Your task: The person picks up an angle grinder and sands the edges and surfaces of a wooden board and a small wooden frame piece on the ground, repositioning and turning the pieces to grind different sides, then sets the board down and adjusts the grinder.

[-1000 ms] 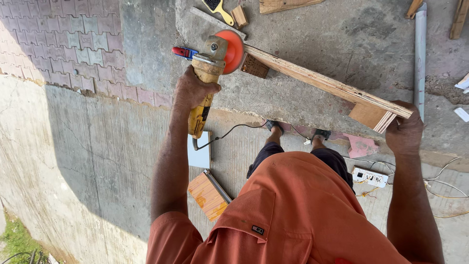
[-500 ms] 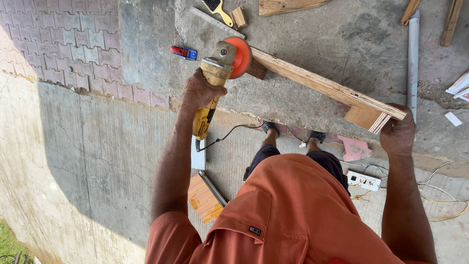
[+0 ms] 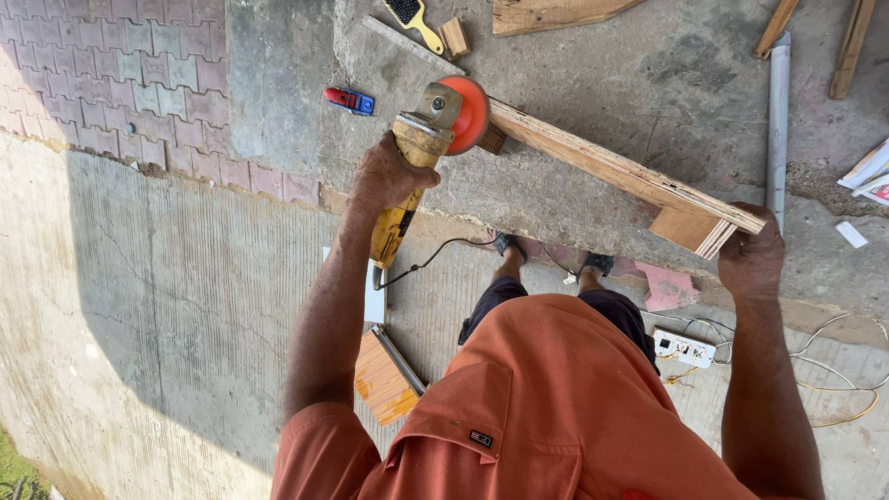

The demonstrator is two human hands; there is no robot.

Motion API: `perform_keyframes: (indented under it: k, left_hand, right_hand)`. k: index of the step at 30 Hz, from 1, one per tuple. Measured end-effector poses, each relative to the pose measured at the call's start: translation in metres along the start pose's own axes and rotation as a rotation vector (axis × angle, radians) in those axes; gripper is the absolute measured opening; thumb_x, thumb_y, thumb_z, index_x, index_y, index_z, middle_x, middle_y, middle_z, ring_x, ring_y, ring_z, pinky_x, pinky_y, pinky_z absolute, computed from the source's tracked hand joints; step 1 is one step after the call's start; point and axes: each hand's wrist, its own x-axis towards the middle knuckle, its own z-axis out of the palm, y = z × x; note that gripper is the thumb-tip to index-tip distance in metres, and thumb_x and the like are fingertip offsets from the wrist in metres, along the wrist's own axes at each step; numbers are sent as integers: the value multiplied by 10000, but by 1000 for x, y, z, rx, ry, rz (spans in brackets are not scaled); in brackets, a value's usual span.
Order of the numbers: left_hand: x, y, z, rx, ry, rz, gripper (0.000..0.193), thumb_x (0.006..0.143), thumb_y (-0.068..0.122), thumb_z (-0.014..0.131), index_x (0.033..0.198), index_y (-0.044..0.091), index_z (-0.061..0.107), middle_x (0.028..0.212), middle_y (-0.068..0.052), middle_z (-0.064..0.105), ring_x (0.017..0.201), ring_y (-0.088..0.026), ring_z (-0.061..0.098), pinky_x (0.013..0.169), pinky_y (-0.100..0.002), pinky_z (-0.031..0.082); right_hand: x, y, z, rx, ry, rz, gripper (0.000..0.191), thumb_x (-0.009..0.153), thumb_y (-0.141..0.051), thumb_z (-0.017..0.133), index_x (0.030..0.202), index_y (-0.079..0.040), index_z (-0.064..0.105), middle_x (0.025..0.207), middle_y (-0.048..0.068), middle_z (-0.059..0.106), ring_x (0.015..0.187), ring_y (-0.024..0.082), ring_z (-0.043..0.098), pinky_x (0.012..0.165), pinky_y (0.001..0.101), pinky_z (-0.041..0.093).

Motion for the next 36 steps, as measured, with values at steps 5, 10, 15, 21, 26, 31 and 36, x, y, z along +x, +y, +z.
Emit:
perform_keyframes:
  k: [5, 10, 15, 21, 26, 31, 36]
  left_hand:
    - [-1, 1, 0, -9, 4, 21, 902, 552, 408, 880, 1296, 8, 564, 1082, -173, 739, 993, -307, 738, 903, -432, 600]
    - [-1, 0, 1, 9, -8, 6, 900, 557, 418, 867, 1307, 22, 565, 1081, -164, 741, 997, -298, 745, 909, -425, 602]
    - [-4, 1, 1, 5, -7, 25, 911, 560, 420, 877, 1298, -2, 548, 1061, -189, 742, 982, -318, 743, 897, -436, 604]
    - [-8, 7, 4, 29, -35, 26, 891, 569, 421, 873, 1281, -5, 550, 1048, -196, 742, 969, -321, 747, 880, -434, 610]
    - [-10, 12, 6, 51, -57, 19, 925, 569, 424, 879, 1305, -14, 530, 1047, -194, 739, 967, -317, 748, 882, -429, 612]
    - [-15, 15, 7, 40, -73, 14, 934, 559, 400, 868, 1322, -10, 518, 1051, -194, 744, 973, -313, 751, 893, -427, 611]
    - [-20, 20, 7, 40, -82, 25, 924, 567, 408, 868, 1312, -17, 523, 1058, -198, 738, 981, -318, 746, 894, -428, 611]
  right_hand:
    - [0, -4, -1, -85, -3, -14, 215, 1111, 90, 622, 1283, -26, 567, 1224, 130, 675, 1185, 191, 684, 985, 341, 588]
    - [1, -8, -1, -23, -7, 7, 212, 1123, 91, 604, 1293, -29, 567, 1205, 114, 684, 1128, 167, 682, 1004, 340, 583]
    - [0, -9, -1, -14, -10, 22, 206, 1125, 79, 615, 1295, -29, 571, 1201, 112, 682, 1113, 165, 683, 989, 338, 583]
    - [0, -9, -1, -28, -17, 23, 209, 1122, 69, 622, 1300, -28, 566, 1217, 120, 679, 1157, 174, 676, 1012, 347, 579]
    - [2, -7, -2, -55, -37, 13, 184, 1137, 35, 640, 1289, -30, 559, 1235, 121, 665, 1218, 200, 680, 1024, 362, 596]
    - [2, -8, -2, -54, -39, -1, 186, 1137, 18, 652, 1290, -32, 561, 1226, 121, 664, 1174, 202, 680, 1016, 366, 594]
    - [2, -8, -3, -65, -47, -5, 225, 1124, 6, 658, 1324, -42, 567, 1218, 123, 662, 1180, 203, 681, 1006, 367, 591]
